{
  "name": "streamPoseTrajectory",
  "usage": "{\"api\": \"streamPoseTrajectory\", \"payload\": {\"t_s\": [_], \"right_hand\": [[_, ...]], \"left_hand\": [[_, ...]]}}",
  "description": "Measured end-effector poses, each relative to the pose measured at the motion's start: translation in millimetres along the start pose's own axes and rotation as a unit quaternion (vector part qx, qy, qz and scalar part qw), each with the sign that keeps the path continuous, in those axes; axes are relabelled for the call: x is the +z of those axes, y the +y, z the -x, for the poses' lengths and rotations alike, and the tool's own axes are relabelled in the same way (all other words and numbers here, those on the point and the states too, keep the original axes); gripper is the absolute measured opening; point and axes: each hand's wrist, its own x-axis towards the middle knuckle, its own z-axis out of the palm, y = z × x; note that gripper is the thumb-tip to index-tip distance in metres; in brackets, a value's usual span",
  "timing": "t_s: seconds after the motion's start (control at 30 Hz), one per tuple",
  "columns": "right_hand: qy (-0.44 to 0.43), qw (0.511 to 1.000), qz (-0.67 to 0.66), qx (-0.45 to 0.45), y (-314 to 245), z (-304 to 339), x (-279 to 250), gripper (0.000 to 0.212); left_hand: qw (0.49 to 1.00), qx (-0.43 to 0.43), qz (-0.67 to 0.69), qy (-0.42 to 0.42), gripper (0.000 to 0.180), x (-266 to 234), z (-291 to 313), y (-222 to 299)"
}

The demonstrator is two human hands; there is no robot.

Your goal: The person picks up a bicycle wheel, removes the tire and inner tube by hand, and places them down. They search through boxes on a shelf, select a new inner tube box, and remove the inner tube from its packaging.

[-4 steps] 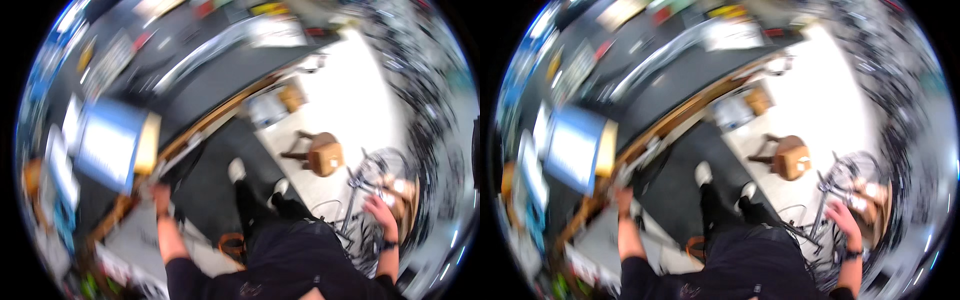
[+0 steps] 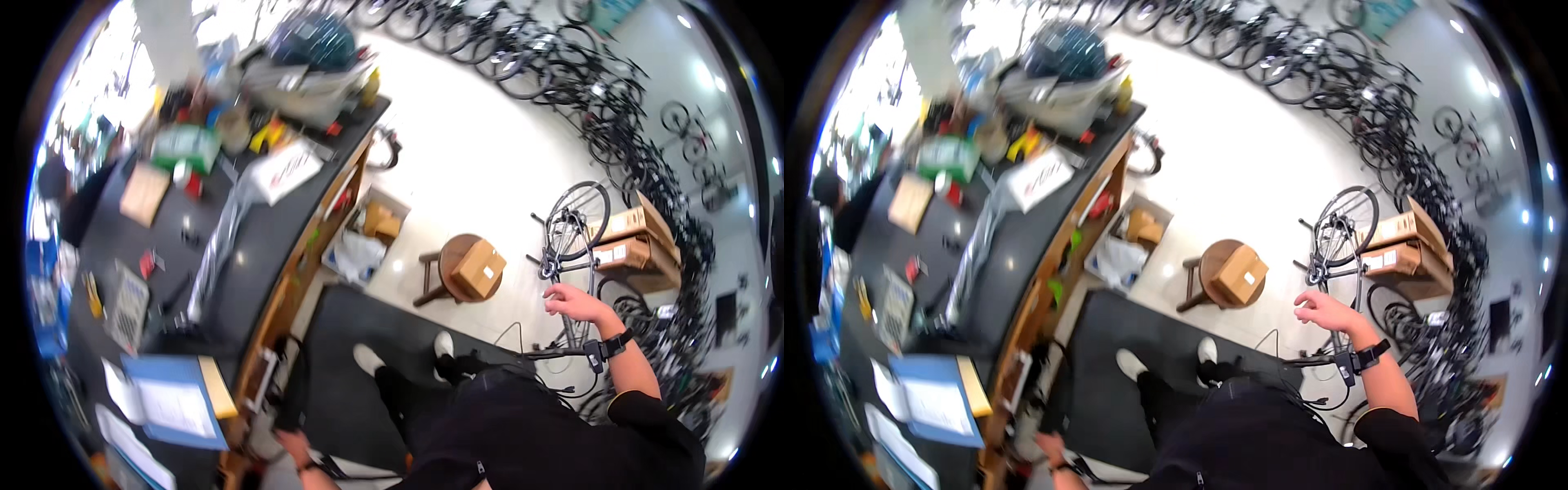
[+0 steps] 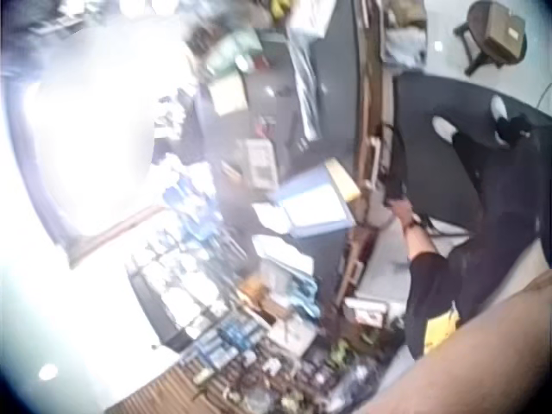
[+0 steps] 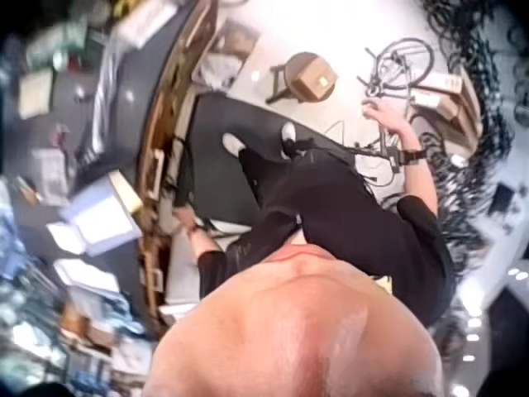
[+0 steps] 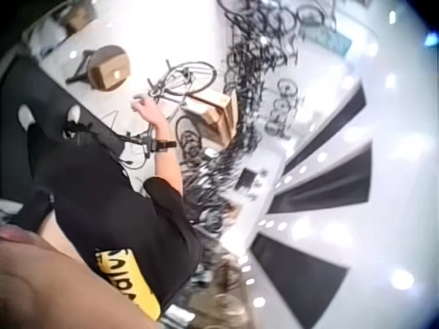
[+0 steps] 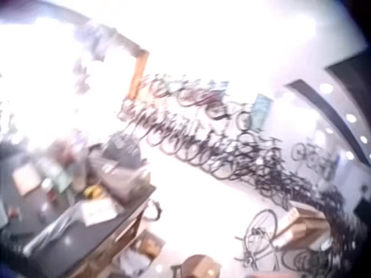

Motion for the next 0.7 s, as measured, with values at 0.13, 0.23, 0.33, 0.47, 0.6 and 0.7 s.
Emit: {"api": "streamPoseTrajectory", "payload": {"t_s": [0.13,0.23,0.33,0.47,0.6,0.7], "right_hand": [[-0.091,0.974,-0.201,-0.050,120,-115,191,0.033],[-0.075,0.956,-0.283,-0.028,177,-116,212,0.032],[-0.044,0.939,-0.341,-0.010,238,-112,212,0.036],[-0.004,0.915,-0.404,0.009,318,-133,210,0.033],[0.042,0.908,-0.416,-0.007,414,-168,206,0.032],[0.072,0.897,-0.437,-0.012,474,-174,200,0.030]], "left_hand": [[0.984,-0.135,-0.106,-0.043,0.076,-175,-16,-78],[0.991,0.056,-0.041,-0.116,0.041,-180,12,-54],[0.981,0.074,-0.087,-0.157,0.048,-160,-17,-6],[0.991,0.105,-0.047,-0.066,0.051,-143,-35,78],[0.992,0.103,-0.064,-0.032,0.043,-116,7,183],[0.982,0.115,-0.131,-0.069,0.046,-66,35,242]]}}
